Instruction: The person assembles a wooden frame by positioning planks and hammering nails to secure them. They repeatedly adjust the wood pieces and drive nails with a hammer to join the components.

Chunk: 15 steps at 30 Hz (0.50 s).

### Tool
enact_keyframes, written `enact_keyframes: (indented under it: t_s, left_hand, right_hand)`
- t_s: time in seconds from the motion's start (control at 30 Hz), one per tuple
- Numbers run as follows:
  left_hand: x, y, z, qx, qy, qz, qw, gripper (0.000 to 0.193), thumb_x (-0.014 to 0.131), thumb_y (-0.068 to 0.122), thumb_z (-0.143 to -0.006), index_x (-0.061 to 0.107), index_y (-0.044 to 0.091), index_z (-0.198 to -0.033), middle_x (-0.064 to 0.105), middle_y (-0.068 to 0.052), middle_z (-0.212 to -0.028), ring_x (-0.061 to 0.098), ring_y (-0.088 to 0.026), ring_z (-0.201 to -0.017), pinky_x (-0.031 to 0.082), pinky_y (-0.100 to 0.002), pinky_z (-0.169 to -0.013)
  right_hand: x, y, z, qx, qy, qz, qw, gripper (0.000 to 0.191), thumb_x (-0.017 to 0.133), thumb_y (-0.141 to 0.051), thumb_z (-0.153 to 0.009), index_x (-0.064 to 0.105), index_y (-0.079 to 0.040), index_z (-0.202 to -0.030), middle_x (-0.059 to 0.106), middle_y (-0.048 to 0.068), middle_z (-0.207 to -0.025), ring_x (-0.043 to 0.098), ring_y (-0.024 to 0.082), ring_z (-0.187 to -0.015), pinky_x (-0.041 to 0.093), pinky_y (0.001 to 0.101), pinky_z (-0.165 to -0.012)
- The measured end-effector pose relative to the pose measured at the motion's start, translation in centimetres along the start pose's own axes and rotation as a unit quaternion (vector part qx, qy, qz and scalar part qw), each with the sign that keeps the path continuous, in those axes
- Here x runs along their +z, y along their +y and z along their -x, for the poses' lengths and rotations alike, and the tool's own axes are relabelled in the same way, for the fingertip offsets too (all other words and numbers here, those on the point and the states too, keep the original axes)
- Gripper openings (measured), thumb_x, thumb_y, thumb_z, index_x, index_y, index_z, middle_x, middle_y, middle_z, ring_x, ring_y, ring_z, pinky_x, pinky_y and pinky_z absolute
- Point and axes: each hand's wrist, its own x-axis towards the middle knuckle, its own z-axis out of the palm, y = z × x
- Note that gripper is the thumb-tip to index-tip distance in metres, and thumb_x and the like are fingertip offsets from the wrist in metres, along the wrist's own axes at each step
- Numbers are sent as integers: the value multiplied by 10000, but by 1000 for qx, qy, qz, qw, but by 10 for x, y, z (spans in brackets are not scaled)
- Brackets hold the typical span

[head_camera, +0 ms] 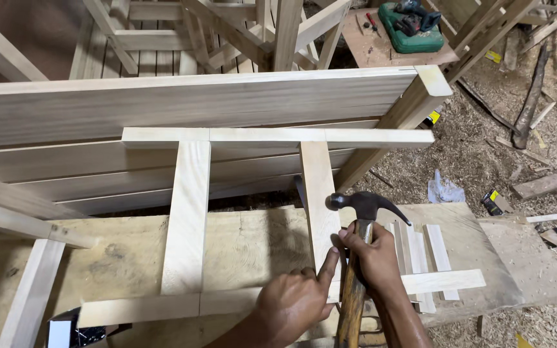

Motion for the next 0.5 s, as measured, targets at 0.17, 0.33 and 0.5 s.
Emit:
enact_keyframes:
  t_s: [0.17, 0.33, 0.5]
  left_hand:
    - [16, -4, -1, -6, -16, -20, 1000, 959, 444, 551, -1029, 28, -59, -1641, 610, -108, -667, 472, -178, -439, 496, -358, -425]
    - [15, -7, -1, 9, 41, -67, 997, 949, 405, 581, -1040, 19, -47, -1638, 555, -82, -625, 437, -166, -416, 464, -351, -404]
    - [-4, -13, 7, 8, -25, 106, 994, 847, 427, 341, -1033, -46, -32, -1629, 487, -74, -619, 424, -174, -421, 502, -357, -431]
  right_hand:
    - [1, 9, 0, -39, 29, 55, 997, 148, 766, -94, -831, 662, 7, -859, 657, 91, -703, 585, 160, -588, 467, 310, -544]
    - [4, 8, 2, -72, 28, 49, 996, 141, 747, -115, -838, 675, 6, -828, 659, 44, -684, 561, 113, -582, 445, 281, -537]
    - [10, 3, 3, -51, 54, 35, 997, 140, 746, -122, -833, 688, 0, -875, 692, 61, -715, 591, 132, -585, 473, 294, -551]
